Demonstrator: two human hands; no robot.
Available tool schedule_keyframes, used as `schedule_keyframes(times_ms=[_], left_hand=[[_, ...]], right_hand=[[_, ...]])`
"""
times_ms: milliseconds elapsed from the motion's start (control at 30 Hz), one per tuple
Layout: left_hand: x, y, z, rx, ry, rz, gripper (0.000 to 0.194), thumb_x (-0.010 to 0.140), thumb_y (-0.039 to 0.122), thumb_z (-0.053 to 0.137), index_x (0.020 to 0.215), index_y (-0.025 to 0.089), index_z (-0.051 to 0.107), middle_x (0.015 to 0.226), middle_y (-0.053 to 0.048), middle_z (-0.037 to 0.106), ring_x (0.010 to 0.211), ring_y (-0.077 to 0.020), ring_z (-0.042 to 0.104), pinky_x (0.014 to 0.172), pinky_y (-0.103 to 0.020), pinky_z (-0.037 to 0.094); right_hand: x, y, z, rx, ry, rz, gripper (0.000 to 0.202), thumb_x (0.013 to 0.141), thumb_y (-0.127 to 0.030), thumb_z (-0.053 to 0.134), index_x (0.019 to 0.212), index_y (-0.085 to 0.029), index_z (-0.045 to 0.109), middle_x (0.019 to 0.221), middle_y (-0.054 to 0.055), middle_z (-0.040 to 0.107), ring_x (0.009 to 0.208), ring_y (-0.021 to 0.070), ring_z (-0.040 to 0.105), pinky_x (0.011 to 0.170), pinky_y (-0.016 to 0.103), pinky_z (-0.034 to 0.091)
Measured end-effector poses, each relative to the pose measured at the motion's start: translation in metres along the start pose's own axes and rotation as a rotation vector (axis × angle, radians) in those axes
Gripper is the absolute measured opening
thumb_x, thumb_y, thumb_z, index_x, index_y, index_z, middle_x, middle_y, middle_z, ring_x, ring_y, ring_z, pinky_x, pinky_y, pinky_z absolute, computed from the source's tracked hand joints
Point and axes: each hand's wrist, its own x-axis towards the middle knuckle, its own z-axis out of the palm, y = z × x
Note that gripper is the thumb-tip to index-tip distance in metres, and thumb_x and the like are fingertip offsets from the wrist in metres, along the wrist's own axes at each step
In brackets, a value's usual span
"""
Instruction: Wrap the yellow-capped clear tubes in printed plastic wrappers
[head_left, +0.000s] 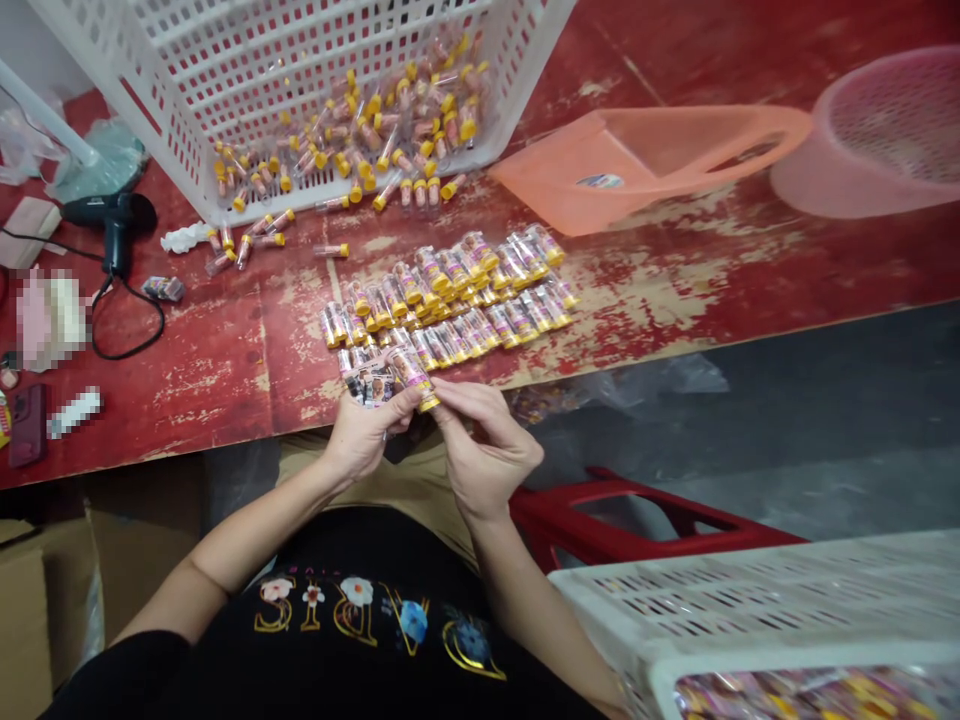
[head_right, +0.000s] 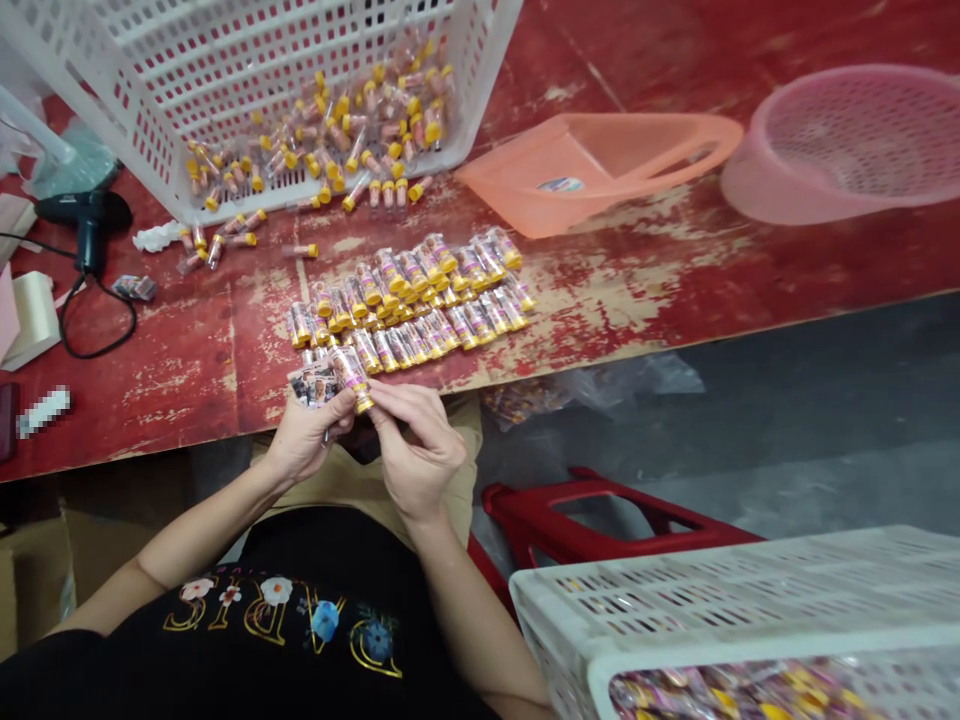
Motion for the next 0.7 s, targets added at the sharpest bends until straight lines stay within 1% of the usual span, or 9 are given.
schedule_keyframes(times_ms=[67,133,233,333,433,467,533,633,700], left_hand=[[0.003,0.0,-0.004,-0.034,-0.017,-0.039,0.045,0.059,0.035,0.093,0.084,0.014,0.061,0.063,0.004,0.058,0.051,-0.0039,0.048,0.045,-0.016,0.032],[0.006,0.001,-0.011,-0.088,-0.008,-0.105,0.046,0.065,0.035,0.089,0.099,0.014,0.064,0.077,-0.002,0.068,0.056,-0.005,0.054,0.047,-0.015,0.035],[0.009,0.004,-0.024,-0.163,0.079,-0.192,0.046,0.079,0.031,0.079,0.119,0.014,0.063,0.094,-0.009,0.074,0.065,-0.0088,0.063,0.054,-0.018,0.046],[0.01,0.008,-0.04,-0.21,0.124,-0.199,0.044,0.086,0.019,0.069,0.128,0.013,0.058,0.102,-0.012,0.076,0.077,-0.0142,0.071,0.069,-0.024,0.056],[0.01,0.013,-0.056,-0.22,0.142,-0.14,0.036,0.089,0.016,0.066,0.124,0.012,0.06,0.11,-0.014,0.075,0.091,-0.0191,0.074,0.086,-0.033,0.058],[0.01,0.014,-0.06,-0.215,0.156,-0.118,0.031,0.089,0.017,0.066,0.12,0.012,0.061,0.111,-0.015,0.075,0.094,-0.0204,0.074,0.089,-0.035,0.058],[0.012,0.018,-0.067,-0.206,0.191,-0.086,0.024,0.089,0.019,0.067,0.111,0.01,0.064,0.109,-0.015,0.075,0.094,-0.0222,0.074,0.093,-0.039,0.058],[0.014,0.024,-0.073,-0.229,0.226,-0.051,0.021,0.089,0.02,0.068,0.106,0.009,0.065,0.105,-0.016,0.075,0.095,-0.0241,0.074,0.093,-0.042,0.058],[0.014,0.03,-0.074,-0.263,0.248,-0.026,0.019,0.087,0.02,0.07,0.103,0.009,0.066,0.102,-0.015,0.076,0.096,-0.0244,0.074,0.093,-0.043,0.058]], right_hand=[[0.003,0.011,-0.002,0.022,0.031,0.056,0.021,0.082,-0.016,0.074,0.096,-0.03,0.079,0.094,0.003,0.079,0.089,0.0223,0.072,0.085,0.044,0.058],[0.009,0.03,-0.005,0.006,0.131,0.083,0.018,0.083,-0.018,0.074,0.097,-0.028,0.079,0.093,0.004,0.078,0.089,0.022,0.072,0.085,0.044,0.057],[0.017,0.065,-0.011,-0.139,0.216,0.049,0.013,0.082,-0.024,0.074,0.094,-0.024,0.079,0.09,0.006,0.078,0.087,0.0217,0.07,0.083,0.042,0.057],[0.024,0.086,-0.018,-0.304,0.031,-0.028,0.013,0.086,-0.026,0.068,0.092,-0.022,0.079,0.091,0.007,0.078,0.091,0.0228,0.067,0.086,0.043,0.056],[0.045,0.083,-0.007,-0.397,-0.181,-0.162,0.022,0.089,-0.019,0.059,0.104,-0.022,0.076,0.107,0.008,0.077,0.105,0.0242,0.065,0.096,0.046,0.052],[0.058,0.079,0.006,-0.413,-0.23,-0.208,0.026,0.09,-0.017,0.056,0.108,-0.022,0.074,0.111,0.009,0.075,0.108,0.0242,0.063,0.099,0.046,0.05],[0.095,0.072,0.05,-0.444,-0.354,-0.273,0.031,0.091,-0.014,0.051,0.115,-0.019,0.07,0.116,0.01,0.072,0.111,0.024,0.061,0.102,0.043,0.047],[0.158,0.069,0.144,-0.606,-0.744,-0.204,0.037,0.089,-0.009,0.046,0.121,-0.014,0.065,0.125,0.015,0.066,0.116,0.026,0.057,0.104,0.041,0.044],[0.188,0.068,0.202,-0.708,-0.888,-0.095,0.039,0.082,-0.003,0.052,0.119,-0.007,0.063,0.123,0.023,0.064,0.114,0.0302,0.057,0.1,0.044,0.045]])
